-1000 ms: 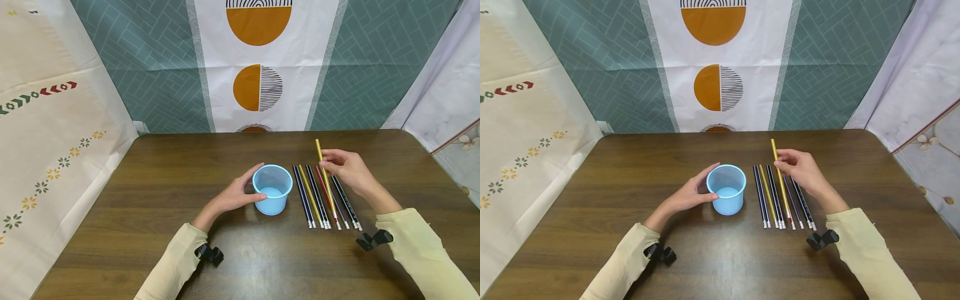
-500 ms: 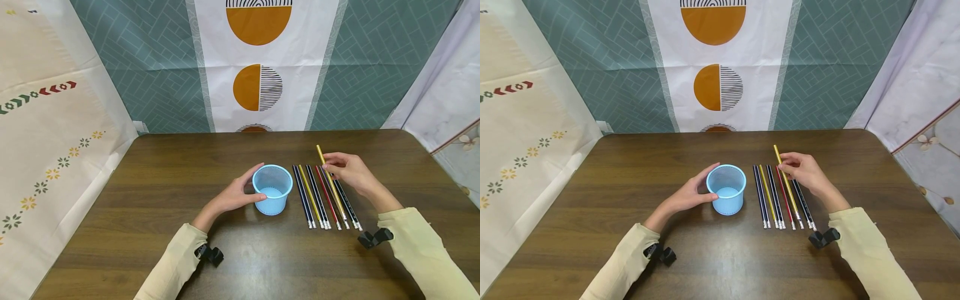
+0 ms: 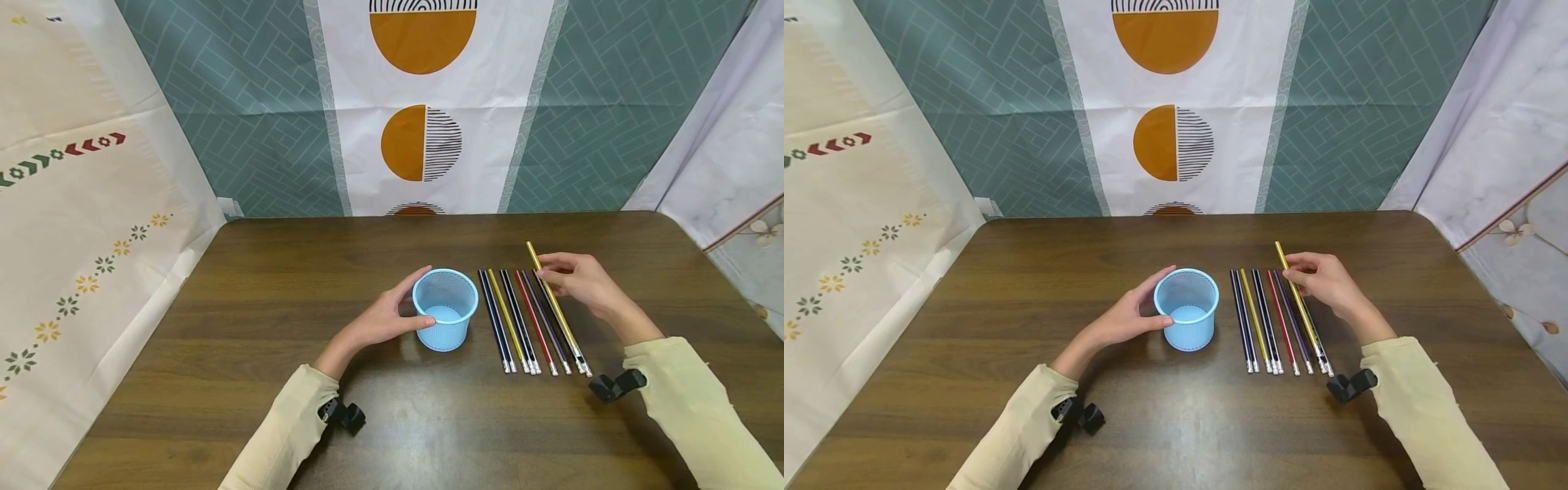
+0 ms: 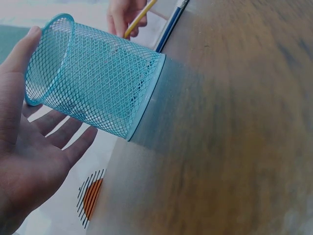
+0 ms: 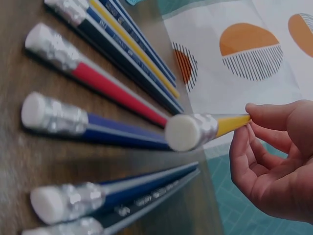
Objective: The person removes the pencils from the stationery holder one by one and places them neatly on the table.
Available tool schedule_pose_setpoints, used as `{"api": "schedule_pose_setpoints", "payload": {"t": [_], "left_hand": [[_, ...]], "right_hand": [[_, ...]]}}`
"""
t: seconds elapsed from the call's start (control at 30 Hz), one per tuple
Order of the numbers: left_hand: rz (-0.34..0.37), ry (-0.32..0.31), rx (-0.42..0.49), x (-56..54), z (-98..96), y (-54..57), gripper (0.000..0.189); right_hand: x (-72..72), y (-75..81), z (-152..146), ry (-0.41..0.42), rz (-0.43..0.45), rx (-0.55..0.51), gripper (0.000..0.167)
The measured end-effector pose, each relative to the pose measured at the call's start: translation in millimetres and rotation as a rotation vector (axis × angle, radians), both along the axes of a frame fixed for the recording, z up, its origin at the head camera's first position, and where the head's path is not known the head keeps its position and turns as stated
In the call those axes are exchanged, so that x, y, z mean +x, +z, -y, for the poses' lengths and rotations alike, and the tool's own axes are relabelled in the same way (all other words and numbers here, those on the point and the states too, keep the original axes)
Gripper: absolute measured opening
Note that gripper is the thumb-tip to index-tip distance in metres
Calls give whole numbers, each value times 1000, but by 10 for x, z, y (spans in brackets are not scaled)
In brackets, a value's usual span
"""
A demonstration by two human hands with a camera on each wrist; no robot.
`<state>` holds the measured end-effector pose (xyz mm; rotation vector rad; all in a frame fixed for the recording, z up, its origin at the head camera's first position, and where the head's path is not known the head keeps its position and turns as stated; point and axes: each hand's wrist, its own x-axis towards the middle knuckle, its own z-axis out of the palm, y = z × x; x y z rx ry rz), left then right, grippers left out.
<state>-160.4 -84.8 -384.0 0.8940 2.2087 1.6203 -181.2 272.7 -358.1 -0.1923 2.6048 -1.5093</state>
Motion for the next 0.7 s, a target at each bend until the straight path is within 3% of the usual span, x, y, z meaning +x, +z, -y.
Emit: {"api": "schedule_pose_setpoints", "payload": {"t": [0.7], "left_hand": [[-11, -2, 11, -2, -6, -7, 84]], "right_hand": [[-26, -121, -261, 6, 70, 86, 45]]}}
